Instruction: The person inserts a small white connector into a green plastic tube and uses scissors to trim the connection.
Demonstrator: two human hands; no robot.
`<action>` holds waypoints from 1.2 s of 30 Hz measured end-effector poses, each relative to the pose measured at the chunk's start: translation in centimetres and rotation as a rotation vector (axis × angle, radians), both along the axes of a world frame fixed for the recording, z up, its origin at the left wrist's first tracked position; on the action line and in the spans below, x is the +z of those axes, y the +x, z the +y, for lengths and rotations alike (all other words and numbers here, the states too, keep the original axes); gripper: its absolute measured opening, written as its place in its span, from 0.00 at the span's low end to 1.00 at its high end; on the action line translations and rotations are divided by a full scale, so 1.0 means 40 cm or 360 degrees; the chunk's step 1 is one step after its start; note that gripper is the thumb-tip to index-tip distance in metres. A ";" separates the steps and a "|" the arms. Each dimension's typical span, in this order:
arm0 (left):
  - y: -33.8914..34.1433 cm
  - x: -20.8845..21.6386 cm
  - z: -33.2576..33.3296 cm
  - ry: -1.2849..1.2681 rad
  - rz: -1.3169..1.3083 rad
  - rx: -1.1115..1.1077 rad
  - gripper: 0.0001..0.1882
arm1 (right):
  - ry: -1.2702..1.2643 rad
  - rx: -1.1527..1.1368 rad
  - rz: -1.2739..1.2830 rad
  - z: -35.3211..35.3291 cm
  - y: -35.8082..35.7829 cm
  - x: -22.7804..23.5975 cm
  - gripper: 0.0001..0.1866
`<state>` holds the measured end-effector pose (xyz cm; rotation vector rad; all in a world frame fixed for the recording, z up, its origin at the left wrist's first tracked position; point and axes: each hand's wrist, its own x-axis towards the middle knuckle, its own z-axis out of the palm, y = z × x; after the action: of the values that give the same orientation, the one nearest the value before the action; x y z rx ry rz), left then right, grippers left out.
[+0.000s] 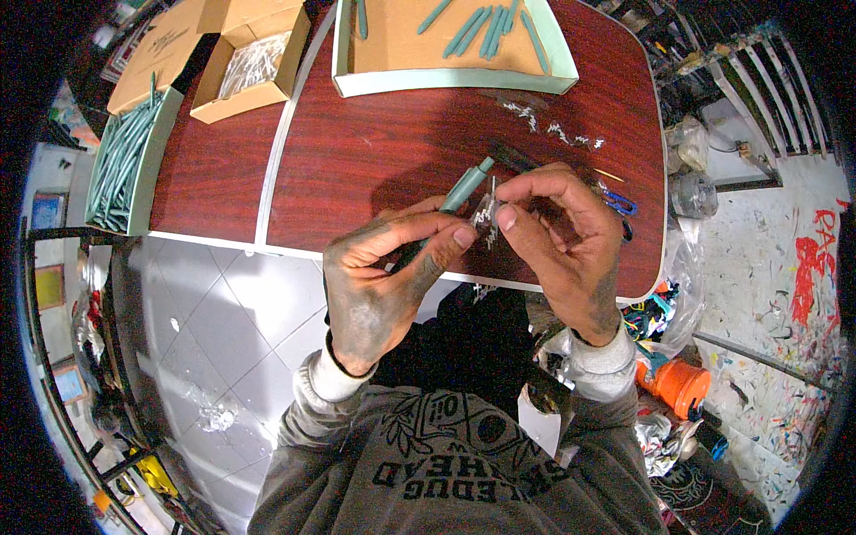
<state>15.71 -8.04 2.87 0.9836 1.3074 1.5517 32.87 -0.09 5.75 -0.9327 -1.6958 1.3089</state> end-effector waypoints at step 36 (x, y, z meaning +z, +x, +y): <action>0.006 0.031 -0.009 0.0166 -0.0225 -0.0205 0.17 | -0.0824 0.0087 0.0346 0.008 -0.018 0.030 0.08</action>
<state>15.94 -8.41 4.13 0.9840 1.0538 1.5727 32.13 0.21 6.94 -0.9881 -1.2429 1.8622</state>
